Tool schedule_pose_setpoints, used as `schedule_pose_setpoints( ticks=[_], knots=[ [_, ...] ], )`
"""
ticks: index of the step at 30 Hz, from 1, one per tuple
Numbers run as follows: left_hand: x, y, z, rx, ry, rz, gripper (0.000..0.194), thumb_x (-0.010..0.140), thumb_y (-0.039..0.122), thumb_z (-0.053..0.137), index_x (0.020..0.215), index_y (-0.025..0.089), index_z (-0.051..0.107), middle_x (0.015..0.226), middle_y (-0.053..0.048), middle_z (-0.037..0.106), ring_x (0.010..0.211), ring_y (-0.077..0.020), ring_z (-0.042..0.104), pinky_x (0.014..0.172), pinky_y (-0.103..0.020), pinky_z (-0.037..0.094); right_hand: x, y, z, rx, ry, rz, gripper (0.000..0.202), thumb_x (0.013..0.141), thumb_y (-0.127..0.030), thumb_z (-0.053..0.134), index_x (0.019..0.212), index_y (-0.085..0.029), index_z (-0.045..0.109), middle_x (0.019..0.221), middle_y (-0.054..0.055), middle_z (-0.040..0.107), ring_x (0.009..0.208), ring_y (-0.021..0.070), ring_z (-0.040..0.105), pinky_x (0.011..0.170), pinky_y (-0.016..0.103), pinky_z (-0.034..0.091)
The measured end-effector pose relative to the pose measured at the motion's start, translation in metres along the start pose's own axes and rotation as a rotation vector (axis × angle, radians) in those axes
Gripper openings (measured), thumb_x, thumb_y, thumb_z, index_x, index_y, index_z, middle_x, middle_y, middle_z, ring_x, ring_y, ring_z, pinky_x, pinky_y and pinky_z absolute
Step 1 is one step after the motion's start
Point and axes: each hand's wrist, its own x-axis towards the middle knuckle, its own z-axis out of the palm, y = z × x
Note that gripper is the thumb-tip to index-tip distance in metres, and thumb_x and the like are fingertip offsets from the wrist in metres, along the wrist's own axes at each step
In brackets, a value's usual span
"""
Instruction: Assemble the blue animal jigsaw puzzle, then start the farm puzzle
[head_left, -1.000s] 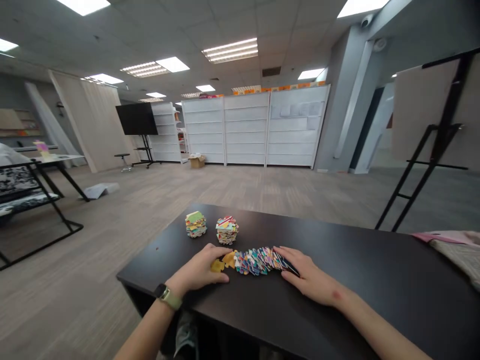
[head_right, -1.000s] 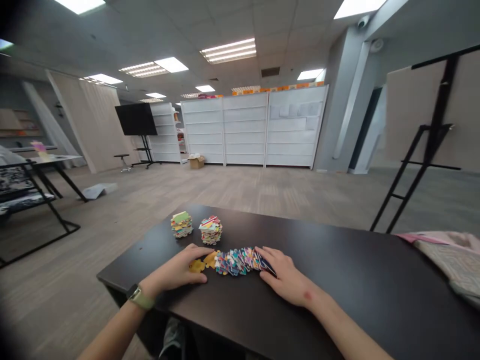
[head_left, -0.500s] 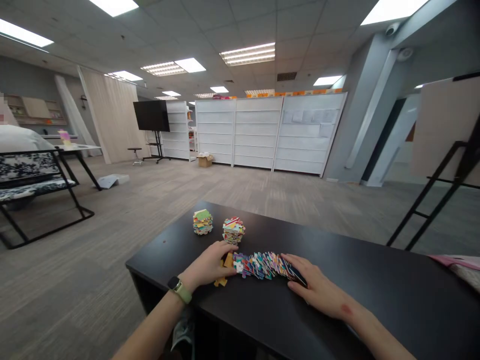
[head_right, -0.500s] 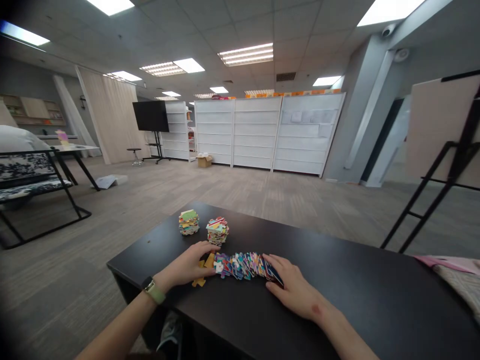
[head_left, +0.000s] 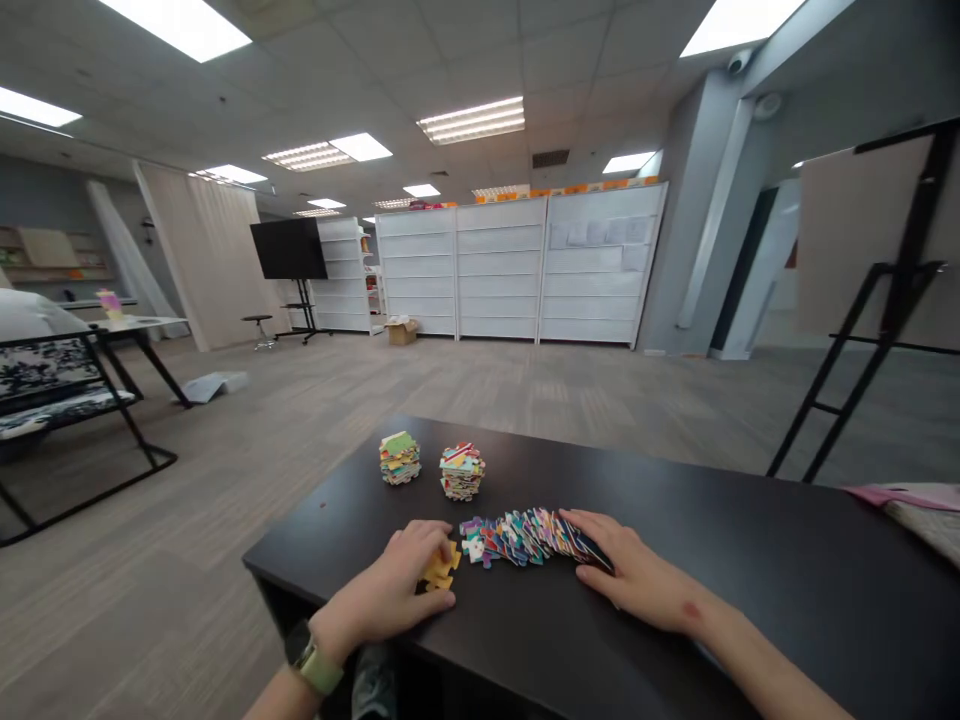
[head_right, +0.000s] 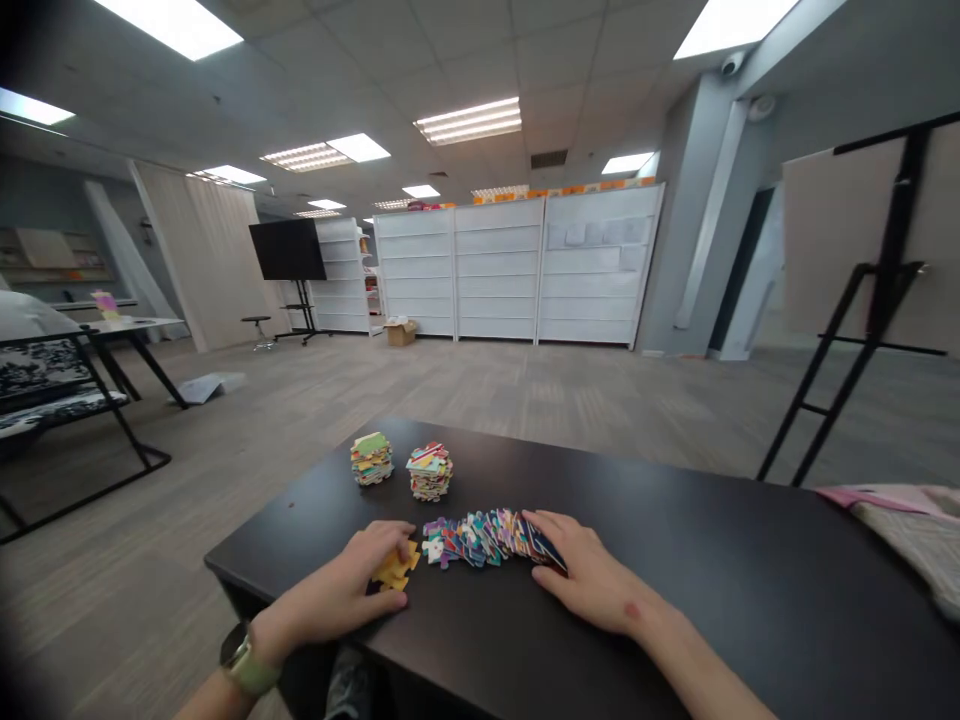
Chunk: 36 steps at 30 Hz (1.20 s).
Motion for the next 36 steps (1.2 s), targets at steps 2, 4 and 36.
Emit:
schedule_pose_setpoints(
  ticks=[2,4,36],
  knots=[
    [-0.01,0.009,0.008,0.041,-0.004,-0.008,0.023,0.088,0.035,0.061,0.109,0.027,0.058,0.14,-0.008,0.05,0.135,-0.0293,0.038,0.111,-0.049,0.031,-0.002,-0.005,-0.003,0.024,-0.005,0.006,0.069,0.086,-0.038,0.056,0.151,-0.025,0.036,0.156,0.009,0.036,0.144,0.0281,0.031,0.12,0.047,0.022],
    [-0.019,0.013,0.015,0.07,-0.025,0.001,0.03,0.087,0.041,0.062,0.115,0.029,0.057,0.145,-0.009,0.046,0.136,-0.0318,0.037,0.112,-0.051,0.029,-0.004,-0.009,-0.006,0.065,-0.007,0.02,0.072,0.085,-0.038,0.057,0.152,-0.024,0.034,0.157,0.009,0.035,0.145,0.0285,0.03,0.12,0.047,0.021],
    [0.143,0.105,0.074,0.03,0.231,0.052,0.021,0.092,0.031,0.051,0.108,0.023,0.063,0.101,-0.006,0.068,0.1,-0.0266,0.061,0.087,-0.038,0.046,-0.011,0.015,-0.039,-0.014,-0.104,0.174,0.074,0.061,-0.035,0.081,0.129,-0.017,0.057,0.116,0.01,0.059,0.11,0.0296,0.054,0.098,0.039,0.041]
  ],
)
